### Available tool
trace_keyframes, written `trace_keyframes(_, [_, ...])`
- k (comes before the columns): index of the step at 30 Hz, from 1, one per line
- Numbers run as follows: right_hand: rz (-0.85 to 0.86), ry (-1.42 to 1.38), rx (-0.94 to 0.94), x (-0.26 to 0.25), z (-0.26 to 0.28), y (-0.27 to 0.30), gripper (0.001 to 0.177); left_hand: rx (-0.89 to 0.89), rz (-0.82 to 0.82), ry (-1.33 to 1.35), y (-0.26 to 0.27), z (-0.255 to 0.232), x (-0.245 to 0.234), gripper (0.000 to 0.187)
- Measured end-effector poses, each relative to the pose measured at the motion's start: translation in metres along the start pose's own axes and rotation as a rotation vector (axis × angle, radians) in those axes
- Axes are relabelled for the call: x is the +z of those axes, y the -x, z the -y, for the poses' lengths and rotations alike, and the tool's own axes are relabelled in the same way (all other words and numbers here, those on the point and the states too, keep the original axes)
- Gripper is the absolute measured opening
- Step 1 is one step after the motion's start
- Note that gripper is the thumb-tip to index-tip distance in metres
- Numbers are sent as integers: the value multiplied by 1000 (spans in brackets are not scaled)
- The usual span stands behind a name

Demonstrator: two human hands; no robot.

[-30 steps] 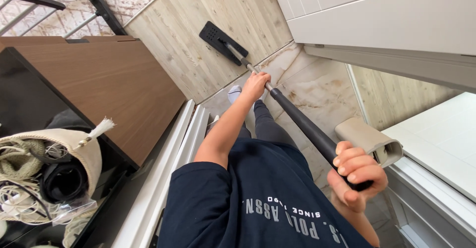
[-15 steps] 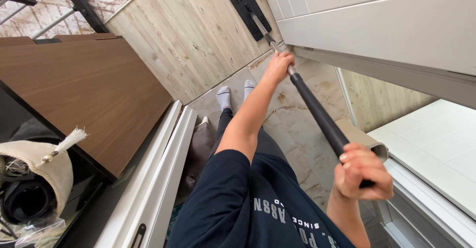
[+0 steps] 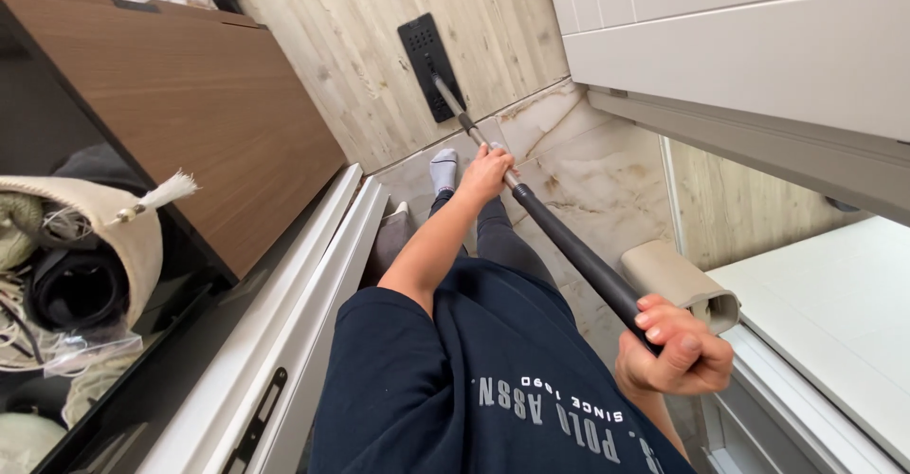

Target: Mopping the tiled floor in a hallway and around furniture.

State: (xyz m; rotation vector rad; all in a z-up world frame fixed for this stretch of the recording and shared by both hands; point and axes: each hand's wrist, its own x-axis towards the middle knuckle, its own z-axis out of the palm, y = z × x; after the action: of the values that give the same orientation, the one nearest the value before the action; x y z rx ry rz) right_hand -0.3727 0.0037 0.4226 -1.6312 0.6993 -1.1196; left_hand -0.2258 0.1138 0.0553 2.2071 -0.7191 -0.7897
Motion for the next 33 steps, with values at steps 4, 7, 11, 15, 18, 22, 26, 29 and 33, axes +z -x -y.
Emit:
trace_keyframes(4, [105,-108,-52,19,6,2,29,27,2,-10,8,25,-1,23])
trace_keyframes(7, [255,-102,-76,36,29,-11,32,32,-97,-4,5,11,-20,16])
trace_keyframes(11, [541,-343,-109,72,60,-44,40,-92,-210,38,1,-13,-71,19])
trace_keyframes(15, [956,-571,-106,136,40,-71,50,-113,-455,70,-34,36,-118,25])
trace_keyframes(18, [1168,-617,4,181,11,-81,63,-136,-484,57,-67,103,-132,9])
trace_keyframes(22, [1357,-606,49,215,-1,-83,71,-230,-414,64,-80,140,-134,12])
trace_keyframes(26, [1419,-636,154,177,-11,-76,77,-244,-512,-16,-59,126,-85,9])
trace_keyframes(29, [1448,-611,202,138,4,-83,78,-249,-489,29,-27,95,-36,14])
trace_keyframes(33, [1519,-593,240,89,9,-91,78,-308,-415,71,12,37,-8,21])
